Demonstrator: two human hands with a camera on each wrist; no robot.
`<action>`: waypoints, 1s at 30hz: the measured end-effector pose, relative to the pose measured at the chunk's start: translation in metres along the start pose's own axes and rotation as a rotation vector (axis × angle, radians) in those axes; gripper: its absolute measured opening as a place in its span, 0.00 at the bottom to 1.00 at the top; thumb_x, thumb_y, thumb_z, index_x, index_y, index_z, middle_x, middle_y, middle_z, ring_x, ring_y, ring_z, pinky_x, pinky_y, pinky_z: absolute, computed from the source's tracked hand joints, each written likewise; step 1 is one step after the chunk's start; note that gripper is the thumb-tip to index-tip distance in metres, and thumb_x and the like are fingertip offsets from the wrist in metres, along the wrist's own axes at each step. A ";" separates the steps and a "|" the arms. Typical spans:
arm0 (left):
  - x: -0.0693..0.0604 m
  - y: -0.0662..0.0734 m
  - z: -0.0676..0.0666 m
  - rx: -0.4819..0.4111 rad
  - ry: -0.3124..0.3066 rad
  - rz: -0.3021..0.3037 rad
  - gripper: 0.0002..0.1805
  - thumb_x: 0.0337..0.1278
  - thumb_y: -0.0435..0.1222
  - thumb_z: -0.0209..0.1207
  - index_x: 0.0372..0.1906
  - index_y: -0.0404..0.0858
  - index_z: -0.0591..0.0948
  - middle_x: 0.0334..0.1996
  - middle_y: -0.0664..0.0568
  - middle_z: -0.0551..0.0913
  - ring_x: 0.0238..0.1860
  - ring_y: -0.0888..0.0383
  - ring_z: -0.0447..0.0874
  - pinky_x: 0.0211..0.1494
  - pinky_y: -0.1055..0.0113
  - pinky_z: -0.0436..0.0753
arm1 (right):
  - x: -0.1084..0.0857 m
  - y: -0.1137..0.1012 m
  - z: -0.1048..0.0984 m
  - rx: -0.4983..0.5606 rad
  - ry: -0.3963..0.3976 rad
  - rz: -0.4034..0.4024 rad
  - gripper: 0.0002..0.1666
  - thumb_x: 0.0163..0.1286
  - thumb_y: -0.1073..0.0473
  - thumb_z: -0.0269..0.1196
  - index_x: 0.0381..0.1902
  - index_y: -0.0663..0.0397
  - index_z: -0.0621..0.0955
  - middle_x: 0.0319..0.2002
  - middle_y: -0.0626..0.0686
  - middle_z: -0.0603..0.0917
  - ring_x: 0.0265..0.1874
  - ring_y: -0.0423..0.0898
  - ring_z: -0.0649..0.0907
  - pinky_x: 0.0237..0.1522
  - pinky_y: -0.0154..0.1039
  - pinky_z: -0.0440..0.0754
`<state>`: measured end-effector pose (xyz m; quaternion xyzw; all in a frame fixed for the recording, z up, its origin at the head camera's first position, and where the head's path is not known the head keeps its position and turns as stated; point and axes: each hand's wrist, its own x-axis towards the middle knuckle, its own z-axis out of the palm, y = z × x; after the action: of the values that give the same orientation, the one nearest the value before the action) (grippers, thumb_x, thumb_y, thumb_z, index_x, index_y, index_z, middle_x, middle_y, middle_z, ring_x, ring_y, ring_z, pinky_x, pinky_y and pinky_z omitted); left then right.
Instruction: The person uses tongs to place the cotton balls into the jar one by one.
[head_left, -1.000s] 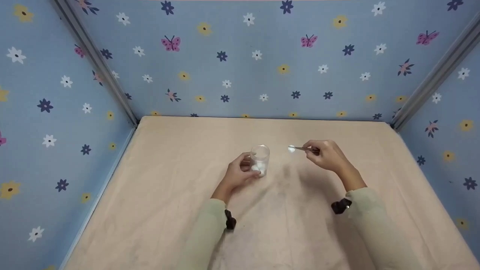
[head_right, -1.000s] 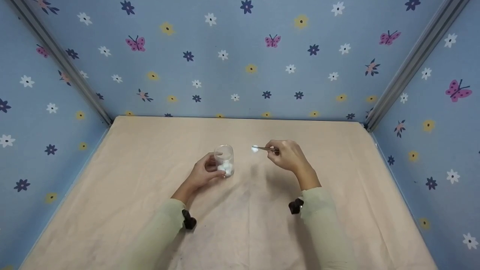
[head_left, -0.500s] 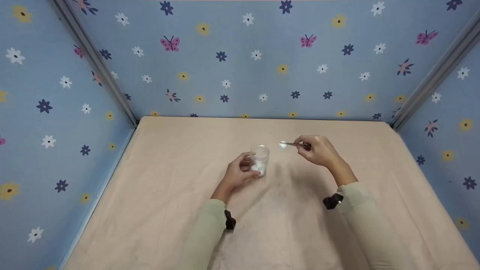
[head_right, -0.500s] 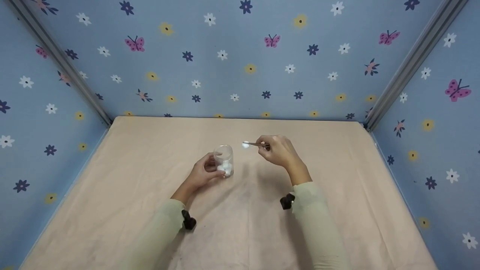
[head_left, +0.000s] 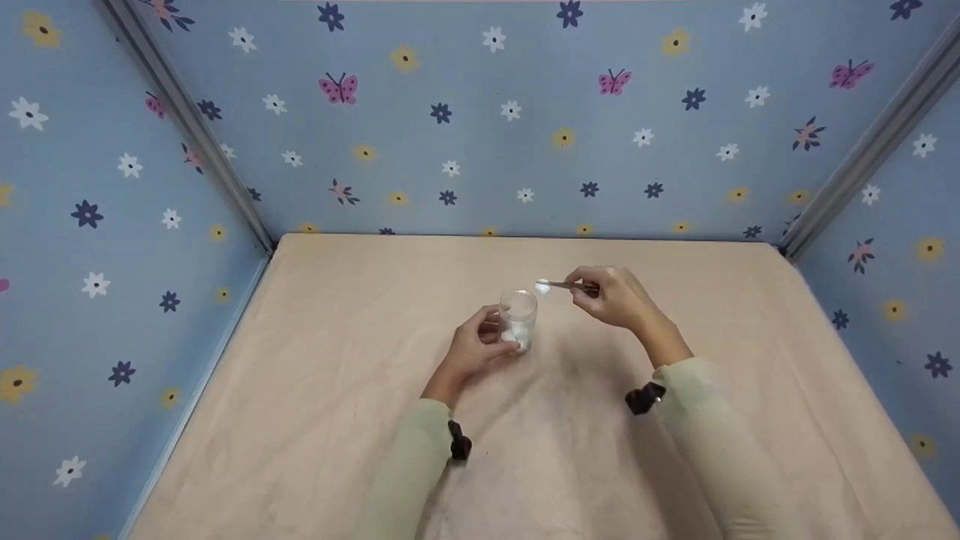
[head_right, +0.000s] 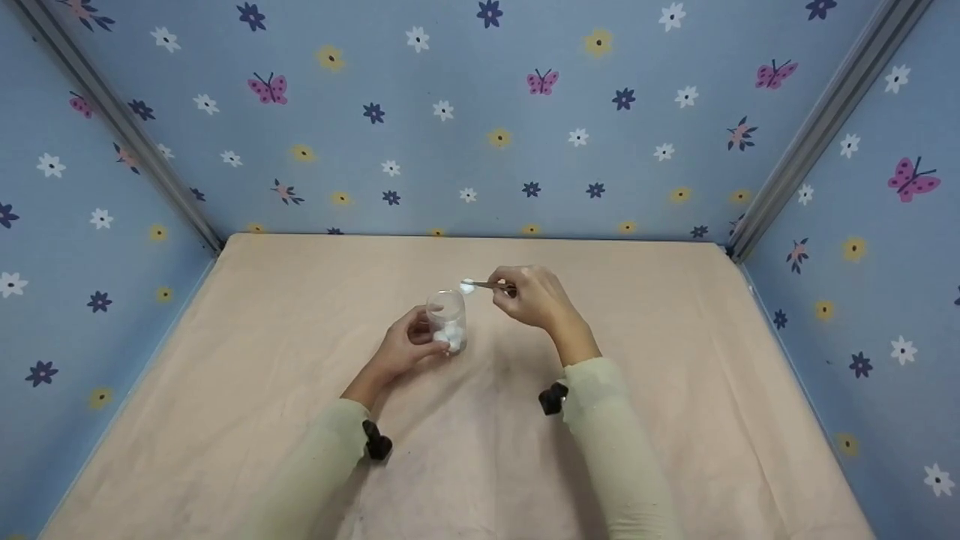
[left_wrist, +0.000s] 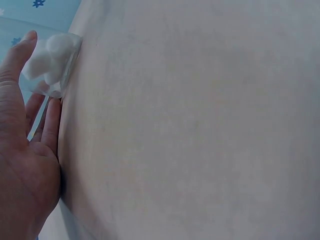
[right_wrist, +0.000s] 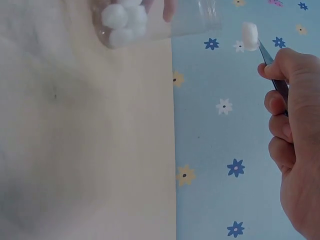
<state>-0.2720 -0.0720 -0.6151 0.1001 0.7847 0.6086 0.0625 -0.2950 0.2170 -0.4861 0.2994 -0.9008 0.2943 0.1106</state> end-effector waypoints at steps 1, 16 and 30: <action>0.000 0.000 0.000 -0.003 -0.001 -0.002 0.37 0.66 0.34 0.80 0.76 0.41 0.78 0.68 0.37 0.83 0.67 0.43 0.88 0.76 0.52 0.88 | 0.001 -0.001 0.001 -0.001 0.001 -0.004 0.09 0.73 0.65 0.69 0.47 0.58 0.93 0.32 0.57 0.92 0.23 0.37 0.71 0.29 0.34 0.69; -0.001 0.003 0.000 -0.015 0.005 0.002 0.37 0.65 0.32 0.80 0.76 0.39 0.78 0.67 0.35 0.84 0.67 0.40 0.89 0.76 0.49 0.88 | 0.013 -0.013 0.016 0.017 -0.005 -0.051 0.09 0.72 0.66 0.68 0.46 0.60 0.92 0.28 0.58 0.89 0.23 0.40 0.72 0.30 0.35 0.69; -0.001 0.002 0.000 -0.030 -0.001 -0.017 0.37 0.66 0.32 0.79 0.77 0.41 0.78 0.68 0.36 0.83 0.68 0.40 0.89 0.76 0.50 0.88 | 0.014 -0.015 0.020 0.043 -0.008 -0.054 0.11 0.69 0.65 0.67 0.46 0.58 0.93 0.25 0.56 0.87 0.23 0.39 0.72 0.31 0.35 0.70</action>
<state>-0.2710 -0.0716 -0.6130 0.0928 0.7763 0.6196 0.0697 -0.2975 0.1885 -0.4902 0.3270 -0.8864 0.3093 0.1083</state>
